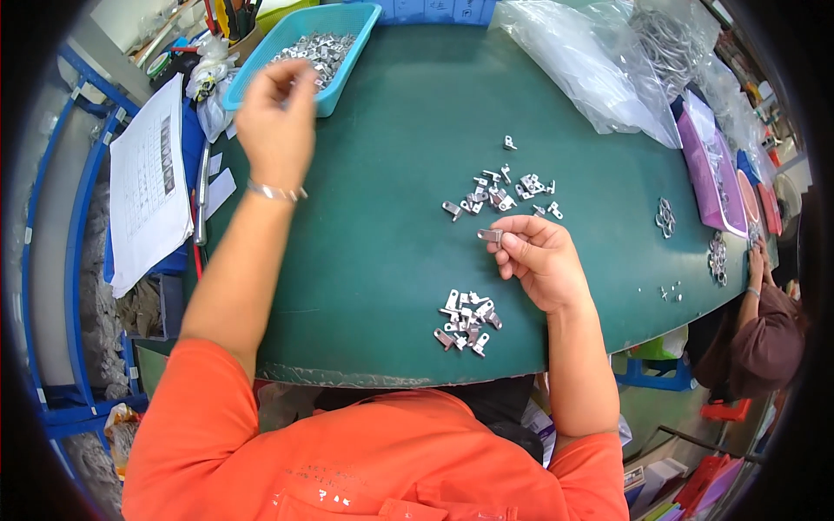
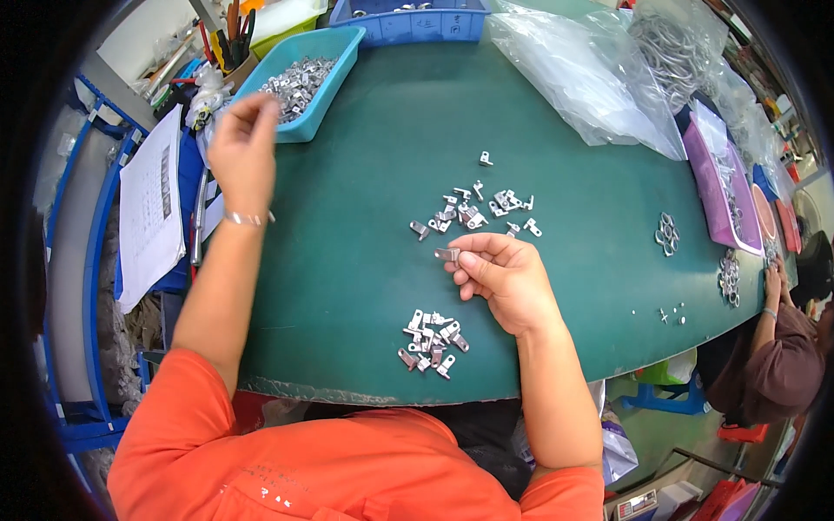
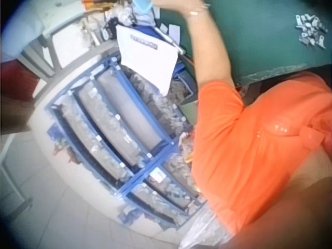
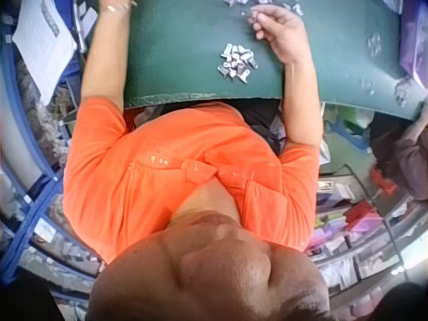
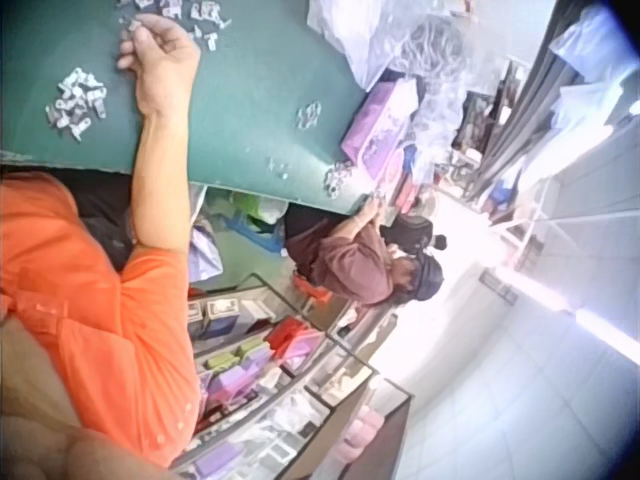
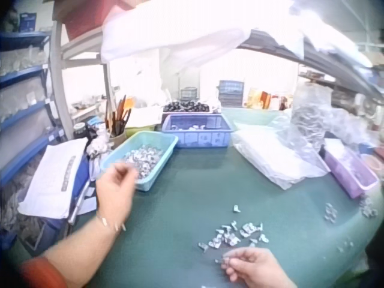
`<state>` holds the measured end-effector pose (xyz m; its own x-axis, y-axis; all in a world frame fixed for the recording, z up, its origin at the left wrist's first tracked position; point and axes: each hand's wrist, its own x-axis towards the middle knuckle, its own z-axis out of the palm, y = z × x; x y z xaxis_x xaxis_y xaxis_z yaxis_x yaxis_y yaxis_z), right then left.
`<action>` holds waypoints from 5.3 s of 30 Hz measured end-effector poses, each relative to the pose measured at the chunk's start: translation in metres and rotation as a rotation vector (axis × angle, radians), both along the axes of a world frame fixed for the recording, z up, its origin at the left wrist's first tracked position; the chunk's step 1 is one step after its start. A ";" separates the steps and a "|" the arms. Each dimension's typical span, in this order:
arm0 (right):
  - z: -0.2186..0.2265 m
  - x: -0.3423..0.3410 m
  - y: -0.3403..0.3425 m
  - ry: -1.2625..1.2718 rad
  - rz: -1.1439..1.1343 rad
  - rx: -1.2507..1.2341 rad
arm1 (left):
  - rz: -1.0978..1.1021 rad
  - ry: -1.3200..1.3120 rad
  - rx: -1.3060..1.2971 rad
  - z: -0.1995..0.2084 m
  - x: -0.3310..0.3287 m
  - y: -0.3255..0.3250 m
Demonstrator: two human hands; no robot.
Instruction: The person sorts small silver metal hardware parts by hand on a green workbench, picking them up individually and placing them into piles. They briefly handle a smartphone and a plastic bag of parts before returning to sorting. A coworker is visible in the background performing similar tasks.
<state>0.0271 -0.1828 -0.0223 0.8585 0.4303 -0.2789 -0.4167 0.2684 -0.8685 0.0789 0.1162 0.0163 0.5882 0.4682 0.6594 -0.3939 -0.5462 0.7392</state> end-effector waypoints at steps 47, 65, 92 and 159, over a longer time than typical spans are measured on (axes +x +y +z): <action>-0.007 0.004 -0.017 -0.628 -0.200 -0.803 | -0.659 0.449 0.577 -0.046 -0.034 -0.115; 0.005 0.000 -0.027 -0.515 0.422 -0.220 | -1.210 1.267 -0.218 -0.017 -0.058 -0.097; -0.001 0.016 -0.027 -0.372 0.000 0.007 | -1.102 1.018 -0.870 -0.032 -0.032 -0.107; -0.002 0.013 -0.021 -0.612 -0.067 -0.226 | -1.343 0.688 -0.153 -0.043 -0.026 -0.098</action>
<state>0.0402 -0.2035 -0.0247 0.9138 0.3584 0.1912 0.1819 0.0598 -0.9815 0.0533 0.0185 -0.0267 0.7856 -0.6132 0.0828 -0.0869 0.0231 0.9959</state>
